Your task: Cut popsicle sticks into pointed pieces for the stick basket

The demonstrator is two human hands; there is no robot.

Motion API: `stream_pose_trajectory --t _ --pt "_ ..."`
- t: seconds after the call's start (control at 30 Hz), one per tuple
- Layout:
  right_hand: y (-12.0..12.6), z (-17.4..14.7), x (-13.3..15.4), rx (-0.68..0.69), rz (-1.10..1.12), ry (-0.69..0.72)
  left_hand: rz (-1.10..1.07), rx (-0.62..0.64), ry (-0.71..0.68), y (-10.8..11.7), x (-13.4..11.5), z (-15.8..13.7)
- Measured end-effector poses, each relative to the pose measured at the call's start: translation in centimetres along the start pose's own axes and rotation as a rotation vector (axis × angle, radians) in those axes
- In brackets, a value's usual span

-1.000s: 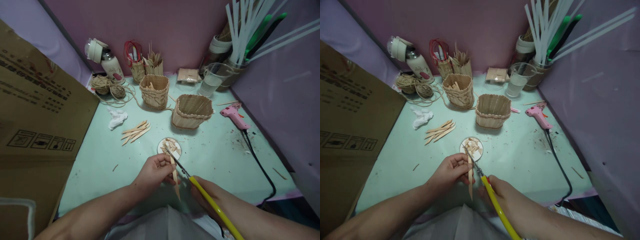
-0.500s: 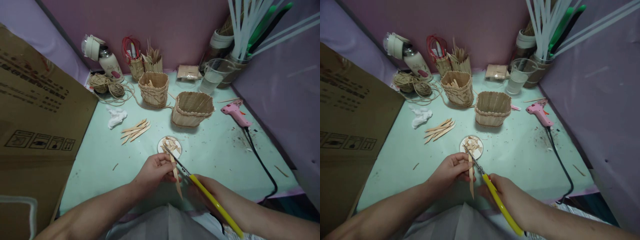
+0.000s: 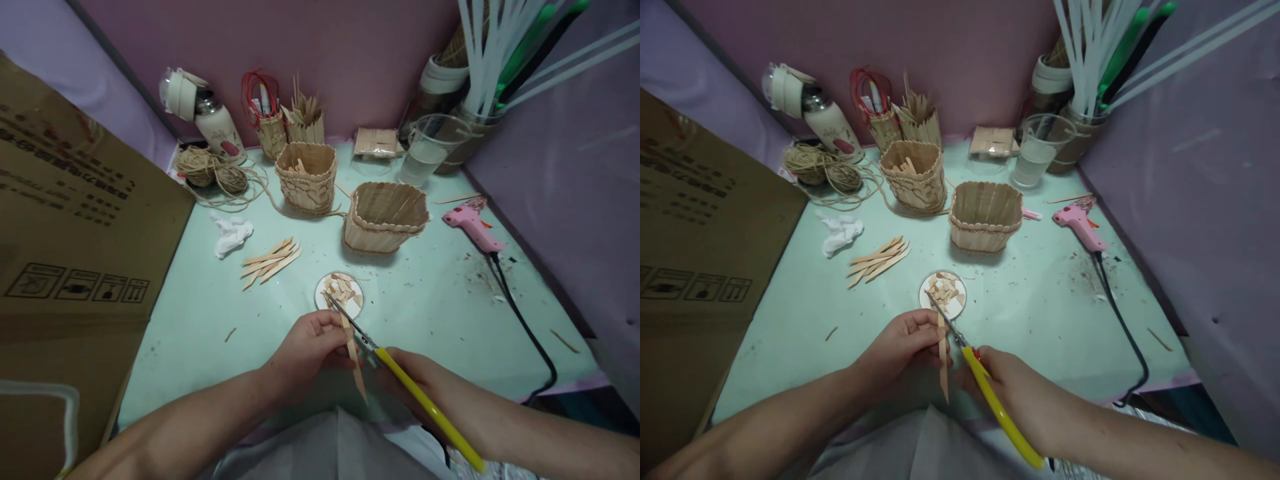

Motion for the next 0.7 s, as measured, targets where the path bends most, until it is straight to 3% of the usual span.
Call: stream_pose_trajectory --t 0.27,0.47,0.6,0.7 --pt "0.1 1.0 -1.1 -0.024 0.012 -0.005 -0.021 -0.019 0.019 0.0 0.0 -0.1" --pt "0.4 0.1 0.1 -0.063 -0.082 -0.002 0.030 -0.013 0.009 -0.2 -0.1 -0.2" --pt "1.8 -1.4 1.0 -0.183 -0.153 0.140 0.075 0.027 -0.062 -0.2 0.1 -0.6" --pt "3.6 -2.1 1.5 -0.341 -0.139 0.366 0.117 -0.031 -0.219 0.3 -0.8 -0.8"
Point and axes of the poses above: each hand's wrist, its own z-axis towards the middle knuckle, its own y-axis out of the back of the hand, x = y × z, the point moved 1 cm from there along z, towards the middle knuckle, and after that the axes turned 7 degrees about -y, right-handed, at the moved point
